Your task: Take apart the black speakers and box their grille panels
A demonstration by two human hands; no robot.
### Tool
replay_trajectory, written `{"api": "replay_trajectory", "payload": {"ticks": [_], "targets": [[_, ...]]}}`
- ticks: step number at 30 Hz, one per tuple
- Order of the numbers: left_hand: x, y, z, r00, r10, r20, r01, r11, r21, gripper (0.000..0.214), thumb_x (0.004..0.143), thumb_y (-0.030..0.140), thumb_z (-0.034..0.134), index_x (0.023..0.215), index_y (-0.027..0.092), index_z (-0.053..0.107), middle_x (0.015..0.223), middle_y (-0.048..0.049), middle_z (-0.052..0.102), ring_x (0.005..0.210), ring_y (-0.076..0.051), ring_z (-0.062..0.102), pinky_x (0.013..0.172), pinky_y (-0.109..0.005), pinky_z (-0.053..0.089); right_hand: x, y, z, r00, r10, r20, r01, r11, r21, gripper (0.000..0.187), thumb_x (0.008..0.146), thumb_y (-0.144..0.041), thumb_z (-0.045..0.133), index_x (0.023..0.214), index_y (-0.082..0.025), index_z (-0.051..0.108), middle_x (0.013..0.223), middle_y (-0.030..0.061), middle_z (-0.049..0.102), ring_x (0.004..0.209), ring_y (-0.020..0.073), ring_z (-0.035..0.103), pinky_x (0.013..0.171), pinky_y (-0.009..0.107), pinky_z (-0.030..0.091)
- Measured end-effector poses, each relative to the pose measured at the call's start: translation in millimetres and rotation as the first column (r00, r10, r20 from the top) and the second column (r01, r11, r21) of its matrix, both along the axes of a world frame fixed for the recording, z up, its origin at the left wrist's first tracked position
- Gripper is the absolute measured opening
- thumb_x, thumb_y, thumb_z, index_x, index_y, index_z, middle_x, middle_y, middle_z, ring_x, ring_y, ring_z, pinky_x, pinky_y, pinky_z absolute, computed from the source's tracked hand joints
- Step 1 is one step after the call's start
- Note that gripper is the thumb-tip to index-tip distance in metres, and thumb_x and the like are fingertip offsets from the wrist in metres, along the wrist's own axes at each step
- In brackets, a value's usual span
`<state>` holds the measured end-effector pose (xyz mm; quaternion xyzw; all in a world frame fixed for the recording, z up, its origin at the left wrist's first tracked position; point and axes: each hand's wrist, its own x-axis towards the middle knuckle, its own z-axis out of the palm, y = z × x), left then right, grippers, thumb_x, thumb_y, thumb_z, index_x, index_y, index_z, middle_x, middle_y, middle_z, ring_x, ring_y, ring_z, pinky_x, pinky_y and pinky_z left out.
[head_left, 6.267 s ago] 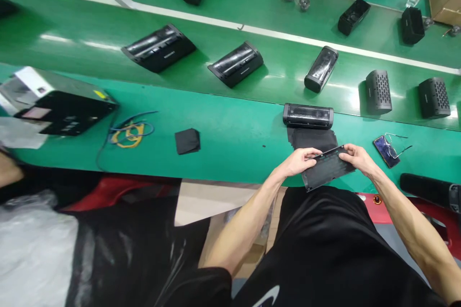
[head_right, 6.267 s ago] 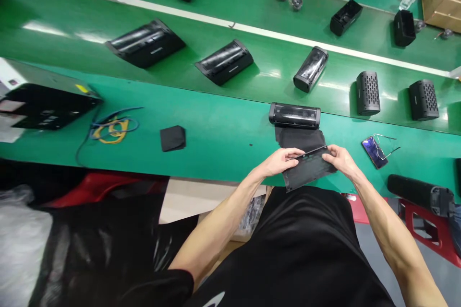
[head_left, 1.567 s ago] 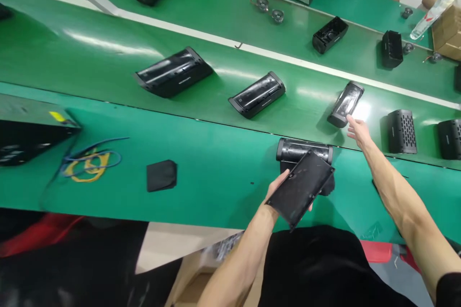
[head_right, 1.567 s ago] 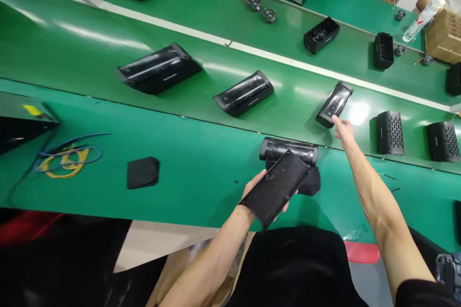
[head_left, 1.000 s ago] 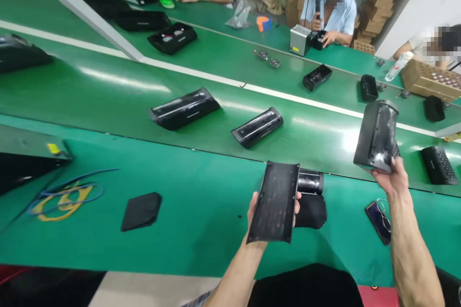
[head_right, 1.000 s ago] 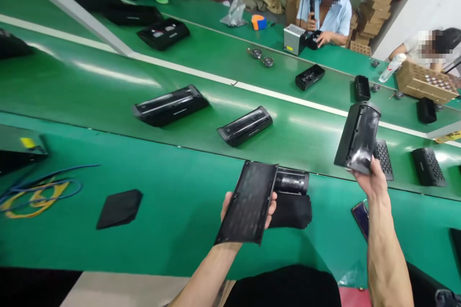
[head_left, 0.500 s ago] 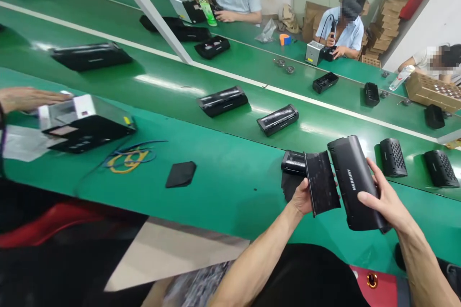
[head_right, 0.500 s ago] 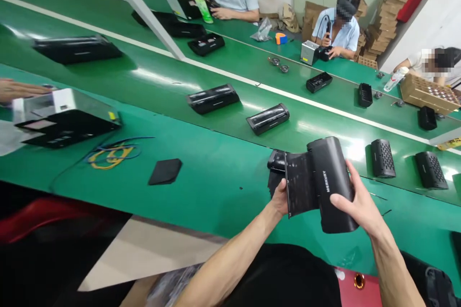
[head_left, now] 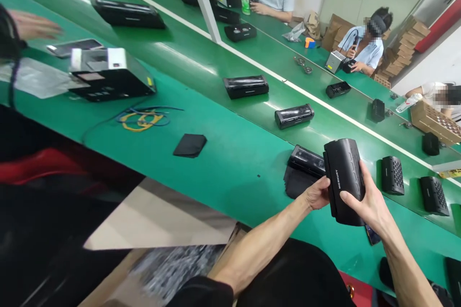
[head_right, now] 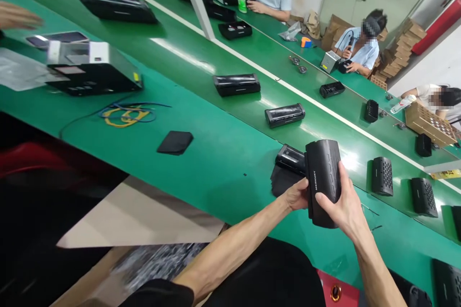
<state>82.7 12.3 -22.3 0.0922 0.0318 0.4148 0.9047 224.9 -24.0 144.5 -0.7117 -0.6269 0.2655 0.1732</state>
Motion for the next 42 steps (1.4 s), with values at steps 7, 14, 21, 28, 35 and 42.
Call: {"api": "replay_trajectory", "payload": {"ticks": [7,14,21,28,35,42], "targets": [[-5,0,3.9,0.998,-0.054,-0.017,0.055,0.996,0.068,0.072,0.069,0.052,0.103,0.127,0.015,0.079,0.12,-0.0165,0.082,0.11,-0.031,0.078,0.095,-0.036,0.055,3,-5,-5.6,0.999,0.012,0.044,-0.01,0.999,-0.043,0.114,0.087,-0.064,0.074,0.179,-0.029,0.016,0.16,0.0187,0.055,0.148,0.0442,0.055,0.117,0.062,0.048],[4,3,3.4,0.996,-0.084,-0.014,0.085,0.996,0.039,0.064,0.066,0.052,0.104,0.115,0.016,0.083,0.113,-0.0139,0.084,0.097,-0.027,0.078,0.089,-0.034,0.056,9,-13,-1.4,0.998,-0.07,0.006,0.07,0.991,-0.113,0.118,0.086,-0.07,0.073,0.179,-0.025,0.016,0.168,0.0204,0.048,0.145,0.0434,0.058,0.117,0.062,0.048],[14,3,-2.8,0.991,-0.121,-0.062,0.122,0.992,0.012,0.058,0.068,0.049,0.103,0.11,0.015,0.081,0.1,-0.0116,0.083,0.083,-0.023,0.076,0.079,-0.032,0.053,18,-19,1.7,0.997,-0.073,0.006,0.074,0.989,-0.129,0.117,0.087,-0.072,0.072,0.179,-0.027,0.014,0.166,0.0191,0.052,0.14,0.043,0.062,0.114,0.063,0.05],[18,5,10.8,0.993,-0.07,-0.1,0.071,0.997,0.007,0.064,0.067,0.054,0.102,0.113,0.015,0.08,0.103,-0.012,0.082,0.092,-0.027,0.076,0.087,-0.037,0.055,27,-7,-0.9,0.998,-0.008,-0.069,0.001,0.995,-0.101,0.112,0.09,-0.068,0.072,0.179,-0.03,0.015,0.171,0.0163,0.045,0.148,0.0416,0.055,0.122,0.063,0.044],[16,0,24.6,0.967,0.124,-0.221,-0.134,0.99,-0.033,0.068,0.066,0.043,0.102,0.124,0.022,0.073,0.11,-0.0069,0.079,0.092,-0.023,0.073,0.081,-0.034,0.056,14,-54,-42.7,0.963,-0.239,-0.123,0.264,0.931,0.254,0.122,0.074,-0.07,0.087,0.17,-0.026,0.027,0.168,0.0204,0.035,0.151,0.0444,0.046,0.119,0.064,0.047],[-7,21,31.3,0.926,0.069,-0.371,-0.051,0.997,0.057,0.078,0.068,0.048,0.1,0.135,0.027,0.067,0.131,-0.0117,0.073,0.111,-0.032,0.071,0.097,-0.05,0.058,19,-59,-58.7,0.915,-0.332,-0.23,0.398,0.834,0.381,0.09,0.073,-0.066,0.088,0.143,-0.023,0.052,0.145,0.0157,0.055,0.132,0.0392,0.058,0.114,0.057,0.048]]}}
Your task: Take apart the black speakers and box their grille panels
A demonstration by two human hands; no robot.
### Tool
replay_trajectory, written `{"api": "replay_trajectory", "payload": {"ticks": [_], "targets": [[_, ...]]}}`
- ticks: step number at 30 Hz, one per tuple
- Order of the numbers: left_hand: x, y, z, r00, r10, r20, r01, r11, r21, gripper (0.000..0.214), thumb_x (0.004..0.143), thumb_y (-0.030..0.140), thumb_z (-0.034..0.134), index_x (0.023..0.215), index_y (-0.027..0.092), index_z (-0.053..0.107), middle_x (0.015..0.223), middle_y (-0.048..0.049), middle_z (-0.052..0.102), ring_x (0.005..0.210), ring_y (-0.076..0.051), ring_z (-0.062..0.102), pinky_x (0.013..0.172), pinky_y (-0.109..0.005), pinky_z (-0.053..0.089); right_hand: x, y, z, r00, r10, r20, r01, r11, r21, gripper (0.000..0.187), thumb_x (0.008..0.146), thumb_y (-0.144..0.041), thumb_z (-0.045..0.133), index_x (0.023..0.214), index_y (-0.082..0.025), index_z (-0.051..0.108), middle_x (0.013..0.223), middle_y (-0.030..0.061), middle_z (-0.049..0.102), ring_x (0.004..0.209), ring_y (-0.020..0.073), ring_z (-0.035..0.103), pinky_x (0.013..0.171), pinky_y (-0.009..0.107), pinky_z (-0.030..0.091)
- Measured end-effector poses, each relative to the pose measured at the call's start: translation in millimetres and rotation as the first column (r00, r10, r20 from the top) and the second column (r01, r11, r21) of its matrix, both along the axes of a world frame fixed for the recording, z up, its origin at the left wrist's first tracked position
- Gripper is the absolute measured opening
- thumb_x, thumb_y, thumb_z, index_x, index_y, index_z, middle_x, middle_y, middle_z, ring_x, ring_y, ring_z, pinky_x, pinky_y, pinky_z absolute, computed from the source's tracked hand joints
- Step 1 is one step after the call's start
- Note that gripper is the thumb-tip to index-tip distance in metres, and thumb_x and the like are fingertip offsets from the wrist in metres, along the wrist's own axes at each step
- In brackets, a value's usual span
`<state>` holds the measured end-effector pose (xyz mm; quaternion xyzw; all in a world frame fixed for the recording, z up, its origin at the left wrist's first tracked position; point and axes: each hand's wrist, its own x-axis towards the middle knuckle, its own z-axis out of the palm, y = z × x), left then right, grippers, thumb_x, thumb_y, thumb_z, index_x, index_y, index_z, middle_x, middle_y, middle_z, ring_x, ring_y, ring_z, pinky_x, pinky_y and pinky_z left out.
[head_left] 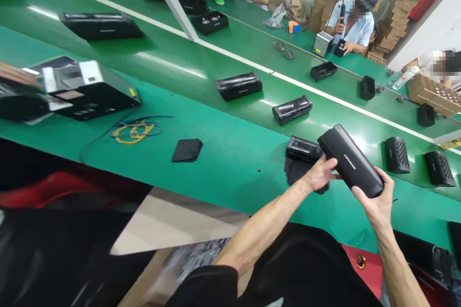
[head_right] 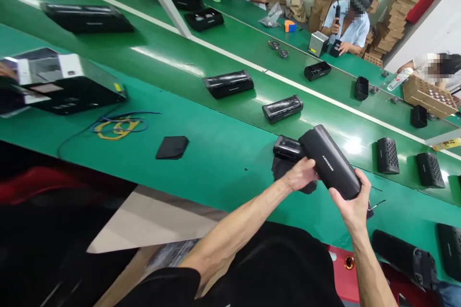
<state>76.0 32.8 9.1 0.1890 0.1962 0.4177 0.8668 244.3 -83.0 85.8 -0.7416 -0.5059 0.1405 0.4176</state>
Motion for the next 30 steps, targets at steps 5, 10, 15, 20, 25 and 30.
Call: {"api": "replay_trajectory", "payload": {"ticks": [5,10,15,20,25,30], "targets": [[-58,57,29.0,0.961,0.052,-0.27,0.085,0.878,0.471,0.118,0.056,0.021,0.105,0.162,0.03,0.053,0.166,-0.012,0.052,0.153,-0.039,0.047,0.128,-0.05,0.034,36,-15,9.1,0.993,0.094,-0.065,-0.099,0.992,-0.083,0.09,0.068,-0.065,0.091,0.14,-0.024,0.058,0.141,0.0147,0.061,0.12,0.0366,0.063,0.103,0.051,0.053],[-69,68,53.6,0.92,-0.013,-0.392,0.276,0.732,0.623,0.109,0.06,0.031,0.103,0.159,0.026,0.057,0.151,-0.0115,0.065,0.14,-0.042,0.059,0.122,-0.052,0.043,34,-19,10.5,0.986,0.126,-0.107,-0.134,0.988,-0.078,0.089,0.069,-0.064,0.092,0.141,-0.024,0.059,0.141,0.0142,0.064,0.118,0.0356,0.065,0.099,0.05,0.055],[-57,48,36.1,0.94,0.074,-0.334,0.117,0.848,0.517,0.106,0.057,0.03,0.101,0.155,0.024,0.06,0.136,-0.0086,0.072,0.126,-0.037,0.066,0.114,-0.046,0.049,43,-10,28.6,0.972,0.144,-0.186,-0.167,0.98,-0.11,0.086,0.073,-0.065,0.091,0.145,-0.028,0.06,0.142,0.0139,0.066,0.121,0.0365,0.066,0.104,0.052,0.055],[-26,-2,-1.0,0.999,0.05,-0.019,-0.047,0.991,0.127,0.082,0.068,0.046,0.091,0.144,0.025,0.068,0.132,-0.0089,0.076,0.127,-0.036,0.067,0.116,-0.05,0.047,39,-5,12.3,0.868,0.276,-0.413,-0.279,0.959,0.053,0.131,0.07,-0.075,0.088,0.174,-0.042,0.015,0.17,0.0158,0.043,0.144,0.0435,0.056,0.108,0.062,0.054],[-10,-51,-29.9,0.933,-0.356,0.046,0.359,0.932,-0.051,0.075,0.08,0.068,0.08,0.138,0.022,0.071,0.142,-0.0189,0.071,0.129,-0.042,0.066,0.106,-0.061,0.053,16,0,-8.0,0.923,0.294,-0.247,-0.324,0.942,-0.089,0.136,0.069,-0.06,0.093,0.175,-0.03,0.014,0.162,0.019,0.051,0.143,0.0467,0.055,0.119,0.067,0.046],[-56,-33,-21.0,0.956,-0.037,-0.292,0.086,0.984,0.156,0.106,0.074,0.066,0.091,0.165,0.036,0.045,0.173,-0.0149,0.042,0.146,-0.039,0.052,0.112,-0.053,0.052,32,-8,15.2,0.876,0.467,0.122,-0.389,0.833,-0.395,0.117,0.072,-0.041,0.087,0.174,-0.032,0.029,0.143,0.0157,0.063,0.121,0.0417,0.068,0.104,0.059,0.057]]}}
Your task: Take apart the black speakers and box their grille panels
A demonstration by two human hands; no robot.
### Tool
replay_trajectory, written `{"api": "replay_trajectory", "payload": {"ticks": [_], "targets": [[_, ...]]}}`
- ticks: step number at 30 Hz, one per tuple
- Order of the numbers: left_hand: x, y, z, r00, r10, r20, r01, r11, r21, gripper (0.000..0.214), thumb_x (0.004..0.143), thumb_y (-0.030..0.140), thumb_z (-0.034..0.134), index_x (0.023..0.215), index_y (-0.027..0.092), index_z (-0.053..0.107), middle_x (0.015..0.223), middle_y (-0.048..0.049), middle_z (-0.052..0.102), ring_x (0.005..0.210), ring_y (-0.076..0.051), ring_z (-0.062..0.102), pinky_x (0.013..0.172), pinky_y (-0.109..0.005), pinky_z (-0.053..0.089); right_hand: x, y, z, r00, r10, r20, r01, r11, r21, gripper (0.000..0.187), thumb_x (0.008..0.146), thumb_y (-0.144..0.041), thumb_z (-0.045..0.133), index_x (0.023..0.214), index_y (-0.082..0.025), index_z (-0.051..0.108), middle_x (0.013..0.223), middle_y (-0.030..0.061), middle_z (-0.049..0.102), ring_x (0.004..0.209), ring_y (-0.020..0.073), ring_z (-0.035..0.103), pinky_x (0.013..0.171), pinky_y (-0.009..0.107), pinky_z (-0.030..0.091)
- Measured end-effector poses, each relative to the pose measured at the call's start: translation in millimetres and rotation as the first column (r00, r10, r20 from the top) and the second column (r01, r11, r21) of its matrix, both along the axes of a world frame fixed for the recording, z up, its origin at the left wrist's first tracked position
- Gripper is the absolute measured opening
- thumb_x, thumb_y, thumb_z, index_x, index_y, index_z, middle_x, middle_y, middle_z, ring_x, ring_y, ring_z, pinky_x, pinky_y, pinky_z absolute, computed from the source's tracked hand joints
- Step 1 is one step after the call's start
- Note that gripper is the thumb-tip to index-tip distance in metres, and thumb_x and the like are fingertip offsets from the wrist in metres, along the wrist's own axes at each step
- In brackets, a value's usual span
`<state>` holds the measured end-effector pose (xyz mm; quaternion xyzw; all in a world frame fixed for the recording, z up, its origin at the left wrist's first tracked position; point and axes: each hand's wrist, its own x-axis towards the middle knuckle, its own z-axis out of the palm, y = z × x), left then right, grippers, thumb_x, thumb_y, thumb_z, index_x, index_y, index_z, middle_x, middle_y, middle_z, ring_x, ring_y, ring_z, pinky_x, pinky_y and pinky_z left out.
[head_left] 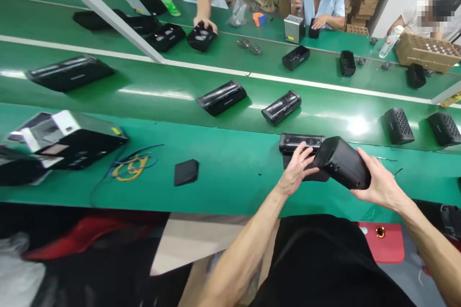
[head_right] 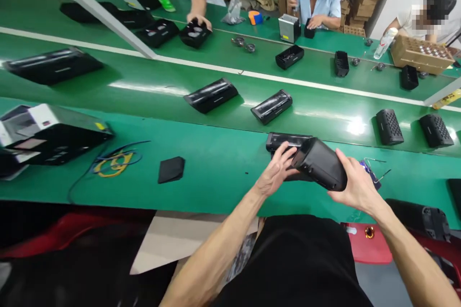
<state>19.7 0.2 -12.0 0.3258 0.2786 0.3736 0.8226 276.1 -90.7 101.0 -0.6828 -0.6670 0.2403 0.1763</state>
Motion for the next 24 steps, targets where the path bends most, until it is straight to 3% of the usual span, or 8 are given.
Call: {"api": "replay_trajectory", "payload": {"ticks": [3,6,10,14,17,21,24], "targets": [[-10,3,8.2,0.982,-0.12,-0.145,0.142,0.978,0.152,0.115,0.062,0.053,0.101,0.163,0.029,0.049,0.164,-0.0141,0.052,0.145,-0.04,0.053,0.121,-0.051,0.042,0,-7,2.6,0.972,0.157,0.176,-0.13,0.98,-0.153,0.111,0.069,-0.037,0.088,0.171,-0.03,0.042,0.131,0.0173,0.067,0.114,0.0444,0.068,0.096,0.059,0.058],[-11,-18,5.0,0.969,-0.12,-0.215,0.147,0.982,0.118,0.105,0.064,0.049,0.098,0.156,0.023,0.056,0.146,-0.0123,0.064,0.135,-0.04,0.059,0.119,-0.049,0.044,0,-23,-6.2,0.978,0.187,0.087,-0.163,0.96,-0.228,0.111,0.072,-0.041,0.09,0.171,-0.032,0.04,0.148,0.0179,0.061,0.129,0.0463,0.063,0.107,0.063,0.053],[-28,-54,-7.2,0.973,-0.039,-0.227,0.033,0.999,-0.026,0.1,0.065,0.051,0.093,0.154,0.023,0.056,0.134,-0.0109,0.069,0.127,-0.038,0.063,0.114,-0.047,0.047,10,-65,-29.6,0.964,-0.066,-0.258,-0.009,0.96,-0.28,0.114,0.078,-0.06,0.088,0.173,-0.033,0.031,0.17,0.0155,0.043,0.154,0.0436,0.045,0.123,0.061,0.043],[-46,-71,-13.9,0.965,-0.126,-0.23,0.09,0.983,-0.161,0.103,0.068,0.049,0.093,0.158,0.026,0.051,0.136,-0.0113,0.069,0.131,-0.038,0.063,0.118,-0.048,0.044,5,-102,-56.6,0.791,-0.367,-0.489,0.151,0.892,-0.425,0.101,0.079,-0.075,0.082,0.16,-0.027,0.045,0.156,0.0165,0.056,0.139,0.04,0.058,0.117,0.054,0.049],[-48,-74,-14.0,0.955,-0.169,-0.243,0.126,0.975,-0.182,0.11,0.065,0.043,0.096,0.161,0.027,0.047,0.137,-0.0109,0.069,0.132,-0.038,0.063,0.118,-0.048,0.044,-7,-113,-64.8,0.738,-0.429,-0.52,0.21,0.879,-0.428,0.089,0.078,-0.073,0.083,0.148,-0.026,0.053,0.146,0.0129,0.061,0.127,0.036,0.063,0.108,0.048,0.053],[-40,-78,-14.3,0.94,-0.086,-0.329,0.044,0.99,-0.134,0.102,0.063,0.043,0.095,0.155,0.025,0.055,0.124,-0.0074,0.073,0.122,-0.036,0.067,0.113,-0.046,0.047,-12,-112,-69.1,0.685,-0.464,-0.562,0.236,0.871,-0.431,0.079,0.08,-0.068,0.085,0.142,-0.027,0.057,0.134,0.0093,0.064,0.118,0.0327,0.063,0.102,0.044,0.053],[-36,-77,-15.9,0.923,-0.077,-0.378,-0.001,0.979,-0.202,0.096,0.063,0.045,0.094,0.15,0.025,0.058,0.119,-0.0064,0.075,0.118,-0.034,0.068,0.111,-0.046,0.049,-9,-107,-77.7,0.635,-0.507,-0.583,0.234,0.845,-0.48,0.078,0.081,-0.069,0.083,0.141,-0.027,0.057,0.131,0.0087,0.064,0.115,0.0318,0.064,0.101,0.044,0.053]]}}
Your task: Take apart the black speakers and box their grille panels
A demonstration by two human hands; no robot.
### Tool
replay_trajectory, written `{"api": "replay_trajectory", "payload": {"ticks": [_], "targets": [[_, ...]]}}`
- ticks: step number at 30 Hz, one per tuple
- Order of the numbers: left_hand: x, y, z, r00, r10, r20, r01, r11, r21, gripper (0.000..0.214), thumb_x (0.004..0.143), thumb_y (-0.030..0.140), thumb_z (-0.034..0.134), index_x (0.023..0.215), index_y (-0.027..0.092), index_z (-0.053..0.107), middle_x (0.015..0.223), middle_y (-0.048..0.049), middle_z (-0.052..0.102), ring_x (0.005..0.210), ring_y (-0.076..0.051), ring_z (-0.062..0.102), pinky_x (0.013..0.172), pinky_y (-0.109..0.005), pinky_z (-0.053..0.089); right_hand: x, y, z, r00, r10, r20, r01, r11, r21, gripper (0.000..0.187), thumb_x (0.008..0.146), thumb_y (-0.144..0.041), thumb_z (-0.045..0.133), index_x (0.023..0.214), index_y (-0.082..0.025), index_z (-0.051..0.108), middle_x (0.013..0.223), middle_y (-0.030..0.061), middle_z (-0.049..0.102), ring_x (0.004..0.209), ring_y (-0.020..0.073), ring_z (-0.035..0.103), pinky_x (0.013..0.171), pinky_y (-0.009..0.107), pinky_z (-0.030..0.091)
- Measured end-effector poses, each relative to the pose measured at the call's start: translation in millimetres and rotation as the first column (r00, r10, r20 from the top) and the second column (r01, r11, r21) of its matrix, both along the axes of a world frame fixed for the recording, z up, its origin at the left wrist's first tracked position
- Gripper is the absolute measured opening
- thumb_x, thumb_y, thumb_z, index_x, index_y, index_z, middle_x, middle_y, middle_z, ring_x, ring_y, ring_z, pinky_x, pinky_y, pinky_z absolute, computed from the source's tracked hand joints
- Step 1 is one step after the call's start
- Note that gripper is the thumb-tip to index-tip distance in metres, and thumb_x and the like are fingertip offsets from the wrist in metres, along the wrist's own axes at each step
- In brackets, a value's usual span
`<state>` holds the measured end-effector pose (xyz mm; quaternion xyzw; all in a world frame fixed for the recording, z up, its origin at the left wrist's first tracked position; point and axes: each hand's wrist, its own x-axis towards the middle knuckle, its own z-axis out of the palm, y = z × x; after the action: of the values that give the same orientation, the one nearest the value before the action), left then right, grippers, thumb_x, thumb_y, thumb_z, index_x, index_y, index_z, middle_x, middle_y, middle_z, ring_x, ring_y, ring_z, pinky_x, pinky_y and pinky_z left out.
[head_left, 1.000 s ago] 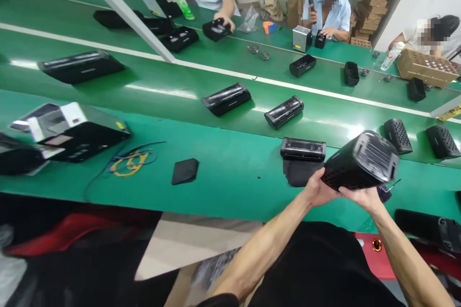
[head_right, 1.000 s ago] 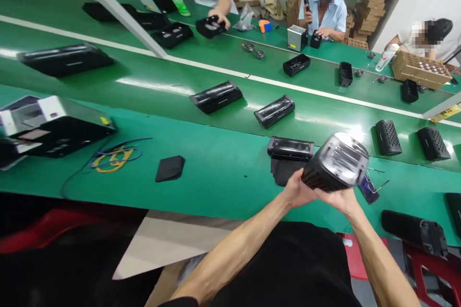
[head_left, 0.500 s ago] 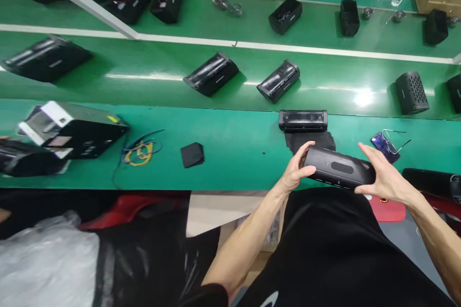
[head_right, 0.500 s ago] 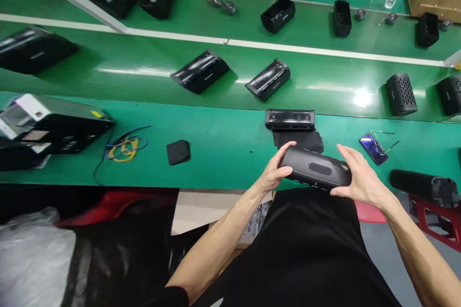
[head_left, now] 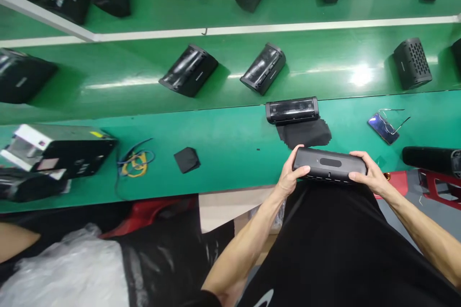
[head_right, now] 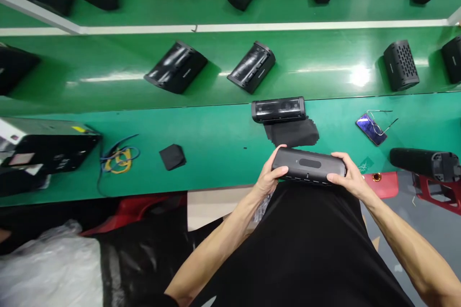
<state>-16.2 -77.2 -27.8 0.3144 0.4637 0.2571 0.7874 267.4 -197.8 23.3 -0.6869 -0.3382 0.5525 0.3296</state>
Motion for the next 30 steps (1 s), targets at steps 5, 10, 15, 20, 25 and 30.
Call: {"api": "replay_trajectory", "payload": {"ticks": [5,10,15,20,25,30], "targets": [[0,9,-0.4,0.994,-0.025,-0.104,0.019,0.998,-0.059,0.086,0.067,0.052,0.094,0.141,0.021,0.066,0.126,-0.0113,0.077,0.128,-0.04,0.066,0.115,-0.049,0.048,7,4,-7.7,0.992,0.059,-0.112,-0.065,0.997,-0.046,0.096,0.081,-0.07,0.084,0.158,-0.029,0.043,0.153,0.0117,0.055,0.13,0.0334,0.061,0.113,0.047,0.049],[7,13,-6.3,0.989,0.036,-0.141,-0.039,0.999,-0.019,0.082,0.064,0.056,0.094,0.132,0.017,0.071,0.119,-0.0113,0.079,0.121,-0.039,0.069,0.112,-0.049,0.051,3,10,-13.1,0.996,0.011,-0.085,-0.014,0.999,-0.031,0.09,0.081,-0.07,0.082,0.152,-0.027,0.048,0.138,0.01,0.063,0.121,0.0312,0.065,0.106,0.044,0.053],[8,18,-19.2,0.966,-0.018,-0.257,-0.006,0.996,-0.093,0.073,0.072,0.065,0.09,0.128,0.02,0.075,0.133,-0.0142,0.077,0.135,-0.04,0.063,0.12,-0.05,0.045,12,34,-20.5,0.969,-0.069,-0.238,0.003,0.963,-0.268,0.08,0.08,-0.075,0.078,0.141,-0.031,0.054,0.117,0.0051,0.07,0.096,0.0257,0.07,0.075,0.035,0.058],[5,28,-26.0,0.976,-0.027,-0.214,0.011,0.997,-0.076,0.083,0.073,0.058,0.092,0.145,0.025,0.067,0.139,-0.0111,0.073,0.14,-0.036,0.061,0.122,-0.048,0.044,22,40,-21.1,0.943,-0.102,-0.318,-0.017,0.936,-0.352,0.084,0.075,-0.076,0.083,0.142,-0.031,0.056,0.12,0.0068,0.071,0.092,0.025,0.071,0.069,0.034,0.058],[14,28,-27.8,0.977,0.032,-0.21,-0.05,0.995,-0.083,0.088,0.068,0.058,0.093,0.143,0.02,0.069,0.134,-0.0114,0.076,0.137,-0.038,0.062,0.122,-0.049,0.043,20,29,-26.4,0.979,-0.033,-0.2,-0.019,0.968,-0.251,0.077,0.085,-0.075,0.077,0.143,-0.027,0.058,0.127,0.0074,0.072,0.11,0.0285,0.071,0.093,0.043,0.06],[17,26,-20.5,0.969,-0.04,-0.246,0.012,0.994,-0.113,0.09,0.067,0.065,0.095,0.143,0.024,0.071,0.14,-0.0106,0.074,0.14,-0.036,0.06,0.121,-0.046,0.043,36,23,-21.0,0.967,0.055,-0.247,-0.122,0.957,-0.262,0.084,0.078,-0.07,0.087,0.144,-0.025,0.063,0.133,0.01,0.074,0.123,0.0348,0.07,0.109,0.052,0.055]]}}
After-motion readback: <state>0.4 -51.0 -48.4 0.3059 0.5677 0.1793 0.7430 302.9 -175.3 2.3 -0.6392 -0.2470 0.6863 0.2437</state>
